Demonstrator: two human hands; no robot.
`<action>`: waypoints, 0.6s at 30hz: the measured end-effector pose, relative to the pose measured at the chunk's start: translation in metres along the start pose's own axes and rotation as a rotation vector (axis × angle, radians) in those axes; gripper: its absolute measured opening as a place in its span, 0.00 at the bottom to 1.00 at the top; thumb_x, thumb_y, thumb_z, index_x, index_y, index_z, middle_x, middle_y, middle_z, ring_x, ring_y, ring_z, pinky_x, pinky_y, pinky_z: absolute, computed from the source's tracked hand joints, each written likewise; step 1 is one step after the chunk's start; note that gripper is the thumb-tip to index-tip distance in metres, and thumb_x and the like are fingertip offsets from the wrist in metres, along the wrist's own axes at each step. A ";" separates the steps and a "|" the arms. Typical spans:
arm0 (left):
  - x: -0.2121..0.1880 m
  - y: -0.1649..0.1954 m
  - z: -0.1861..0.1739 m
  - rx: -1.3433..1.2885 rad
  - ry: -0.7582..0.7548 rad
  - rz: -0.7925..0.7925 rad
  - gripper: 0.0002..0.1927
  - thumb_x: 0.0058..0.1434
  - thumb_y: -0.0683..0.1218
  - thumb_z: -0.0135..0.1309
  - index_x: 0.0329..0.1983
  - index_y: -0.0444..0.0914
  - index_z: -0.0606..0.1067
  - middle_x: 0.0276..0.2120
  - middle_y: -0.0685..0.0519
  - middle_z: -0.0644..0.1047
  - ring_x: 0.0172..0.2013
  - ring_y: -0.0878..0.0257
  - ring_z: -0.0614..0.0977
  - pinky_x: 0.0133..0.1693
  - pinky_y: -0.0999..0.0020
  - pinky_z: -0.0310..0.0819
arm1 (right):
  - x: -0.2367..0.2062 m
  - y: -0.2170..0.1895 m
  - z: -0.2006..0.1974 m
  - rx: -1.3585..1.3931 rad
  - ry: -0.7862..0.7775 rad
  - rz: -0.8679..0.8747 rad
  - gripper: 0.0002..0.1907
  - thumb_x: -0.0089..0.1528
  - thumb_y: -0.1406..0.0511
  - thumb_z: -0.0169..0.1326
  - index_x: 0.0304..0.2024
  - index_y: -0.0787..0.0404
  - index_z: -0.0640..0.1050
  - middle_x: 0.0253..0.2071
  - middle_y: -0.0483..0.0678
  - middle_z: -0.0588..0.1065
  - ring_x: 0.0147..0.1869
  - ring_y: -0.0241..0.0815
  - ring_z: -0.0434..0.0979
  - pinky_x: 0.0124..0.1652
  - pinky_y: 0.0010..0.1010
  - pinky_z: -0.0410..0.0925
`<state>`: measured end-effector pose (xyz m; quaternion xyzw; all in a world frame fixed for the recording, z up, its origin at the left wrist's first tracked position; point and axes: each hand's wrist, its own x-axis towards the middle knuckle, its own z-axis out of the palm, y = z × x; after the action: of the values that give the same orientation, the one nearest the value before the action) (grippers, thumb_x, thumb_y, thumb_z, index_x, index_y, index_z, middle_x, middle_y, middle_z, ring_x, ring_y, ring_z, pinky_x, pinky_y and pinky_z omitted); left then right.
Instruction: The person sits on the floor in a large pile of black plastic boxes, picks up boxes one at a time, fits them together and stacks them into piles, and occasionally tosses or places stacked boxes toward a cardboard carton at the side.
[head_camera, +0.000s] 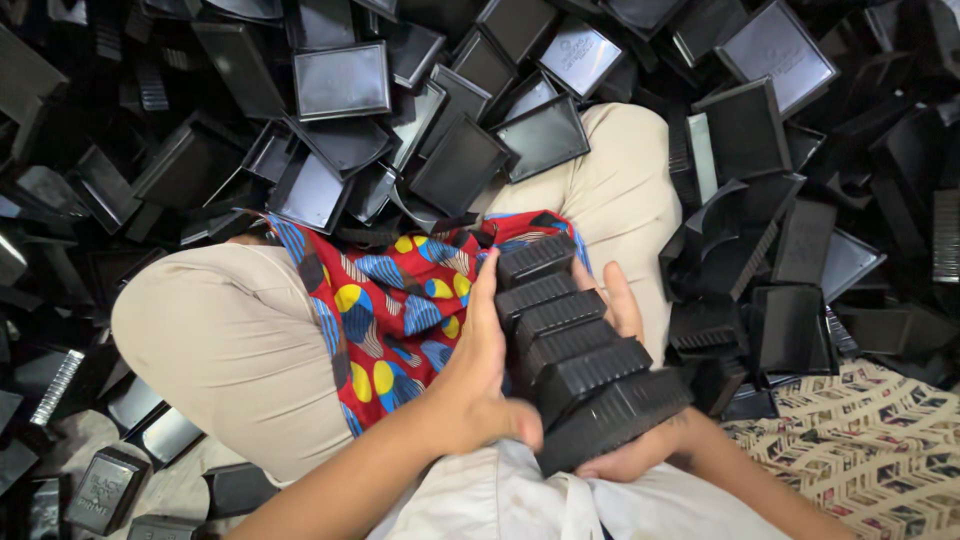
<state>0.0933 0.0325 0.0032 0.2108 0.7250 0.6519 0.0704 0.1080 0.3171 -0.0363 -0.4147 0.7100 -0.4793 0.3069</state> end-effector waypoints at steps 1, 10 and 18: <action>-0.003 0.001 -0.002 0.012 -0.042 0.026 0.84 0.44 0.77 0.64 0.77 0.27 0.23 0.79 0.29 0.41 0.81 0.37 0.44 0.80 0.49 0.37 | 0.005 -0.003 -0.004 0.131 0.062 -0.012 0.25 0.58 0.54 0.69 0.54 0.56 0.80 0.55 0.47 0.79 0.61 0.45 0.78 0.60 0.39 0.70; 0.024 0.051 -0.020 0.237 0.026 0.223 0.87 0.29 0.64 0.75 0.76 0.29 0.28 0.71 0.29 0.47 0.75 0.34 0.53 0.78 0.46 0.45 | 0.066 -0.039 -0.024 0.828 0.327 0.036 0.24 0.58 0.55 0.69 0.53 0.57 0.80 0.53 0.47 0.80 0.58 0.44 0.79 0.58 0.37 0.71; 0.088 0.062 -0.051 0.336 -0.076 0.499 0.84 0.29 0.71 0.73 0.78 0.30 0.37 0.73 0.34 0.49 0.74 0.39 0.54 0.75 0.49 0.45 | 0.088 -0.051 -0.068 0.930 0.804 -0.112 0.22 0.58 0.57 0.68 0.52 0.58 0.81 0.51 0.47 0.80 0.56 0.44 0.80 0.55 0.36 0.72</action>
<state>0.0075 0.0243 0.0856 0.4151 0.7454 0.5117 -0.1007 0.0249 0.2579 0.0322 -0.0611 0.4641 -0.8728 0.1383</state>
